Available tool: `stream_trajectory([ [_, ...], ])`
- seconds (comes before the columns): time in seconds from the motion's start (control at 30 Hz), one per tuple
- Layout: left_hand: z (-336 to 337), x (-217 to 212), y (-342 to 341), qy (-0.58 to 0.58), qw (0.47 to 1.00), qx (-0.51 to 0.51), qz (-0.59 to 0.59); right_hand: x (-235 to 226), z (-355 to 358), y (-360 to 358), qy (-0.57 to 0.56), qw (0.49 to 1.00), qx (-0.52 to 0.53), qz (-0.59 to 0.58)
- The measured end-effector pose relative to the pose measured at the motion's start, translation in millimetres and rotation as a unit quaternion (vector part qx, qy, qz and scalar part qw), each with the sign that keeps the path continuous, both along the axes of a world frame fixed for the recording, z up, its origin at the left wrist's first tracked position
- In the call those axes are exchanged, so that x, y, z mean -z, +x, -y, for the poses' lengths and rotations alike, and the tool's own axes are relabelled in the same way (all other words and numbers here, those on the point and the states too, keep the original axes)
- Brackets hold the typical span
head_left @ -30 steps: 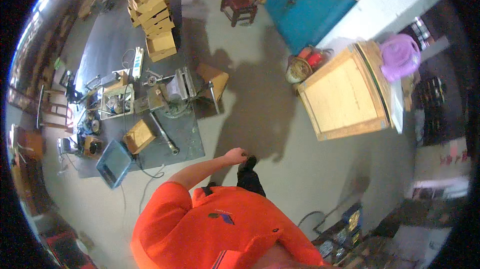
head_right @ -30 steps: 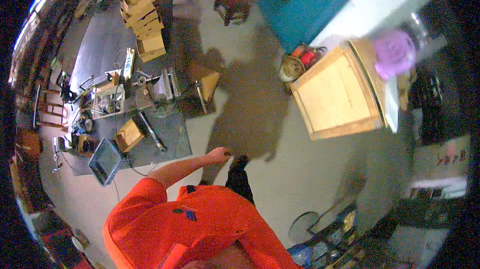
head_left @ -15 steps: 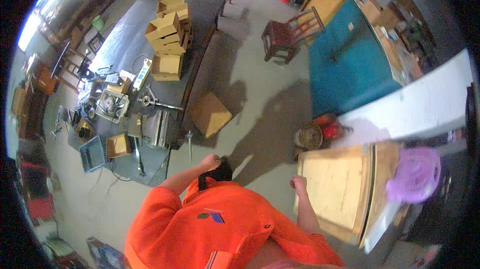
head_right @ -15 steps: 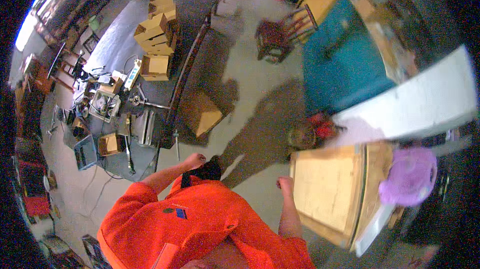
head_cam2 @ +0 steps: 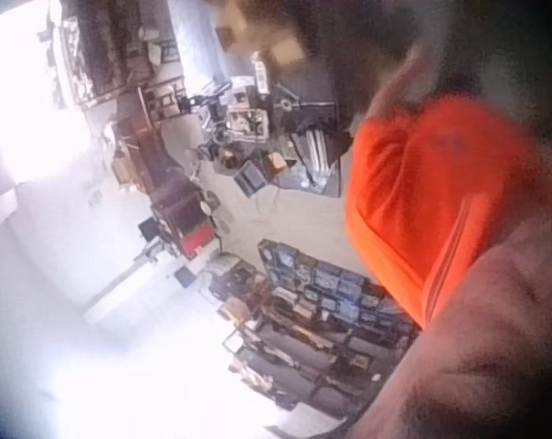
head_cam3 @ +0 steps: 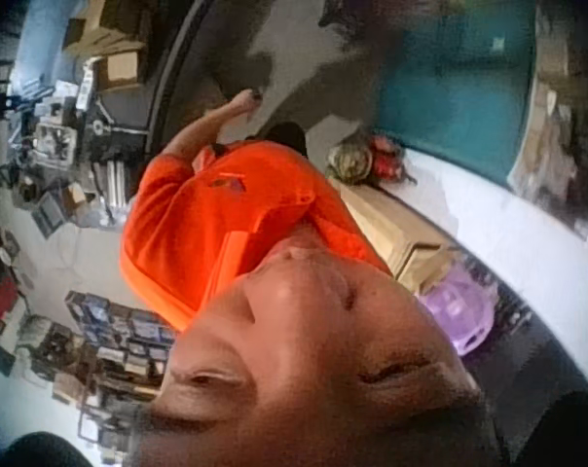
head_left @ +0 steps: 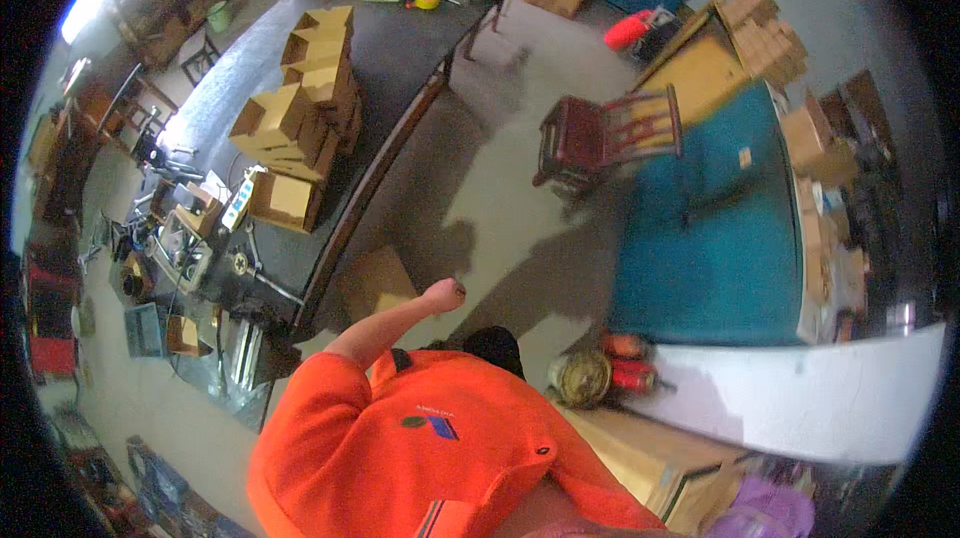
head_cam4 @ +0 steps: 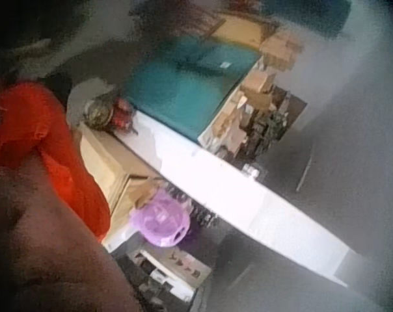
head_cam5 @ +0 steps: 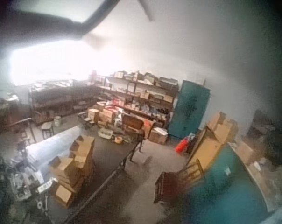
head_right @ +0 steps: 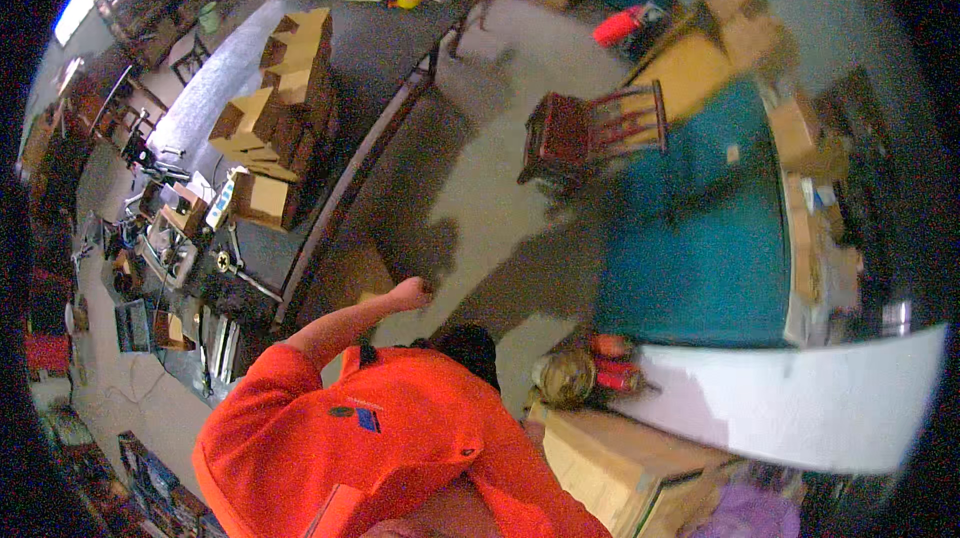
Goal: The person assembles flat cardboard pieces into small boxes by hand. They pick up pre-cut cardboard pieces, fold them into box shapes, and place the finished boxes on a table. The person also stacks and organizes the flat cardboard pieces before assembly.
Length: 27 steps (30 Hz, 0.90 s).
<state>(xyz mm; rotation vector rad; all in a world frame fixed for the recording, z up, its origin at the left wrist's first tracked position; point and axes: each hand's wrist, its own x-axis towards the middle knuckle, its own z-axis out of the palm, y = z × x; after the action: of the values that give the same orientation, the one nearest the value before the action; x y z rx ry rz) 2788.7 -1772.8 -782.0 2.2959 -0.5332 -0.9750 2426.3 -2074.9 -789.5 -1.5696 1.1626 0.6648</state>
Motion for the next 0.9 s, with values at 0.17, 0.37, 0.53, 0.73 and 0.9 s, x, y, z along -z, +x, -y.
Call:
stream_trajectory([
  [0.17, 52, -12, 105, -0.086, 0.982, -0.149, -0.073, 12, 109, 108, -0.034, 0.996, -0.085, -0.012],
  [0.37, 62, -16, 175, 0.016, 0.961, -0.266, -0.072, 5, 256, 334, -0.209, 0.907, -0.366, 0.019],
  [0.53, 73, -51, 243, -0.159, 0.855, -0.478, -0.123, -33, 315, 643, -0.364, 0.487, -0.733, 0.306],
  [0.73, 41, -34, 335, -0.236, 0.767, -0.584, -0.123, -158, 77, 903, -0.236, 0.639, -0.638, 0.358],
  [0.9, 3, -25, 457, -0.305, 0.683, -0.651, -0.131, -195, -100, 987, -0.125, 0.458, -0.728, 0.494],
])
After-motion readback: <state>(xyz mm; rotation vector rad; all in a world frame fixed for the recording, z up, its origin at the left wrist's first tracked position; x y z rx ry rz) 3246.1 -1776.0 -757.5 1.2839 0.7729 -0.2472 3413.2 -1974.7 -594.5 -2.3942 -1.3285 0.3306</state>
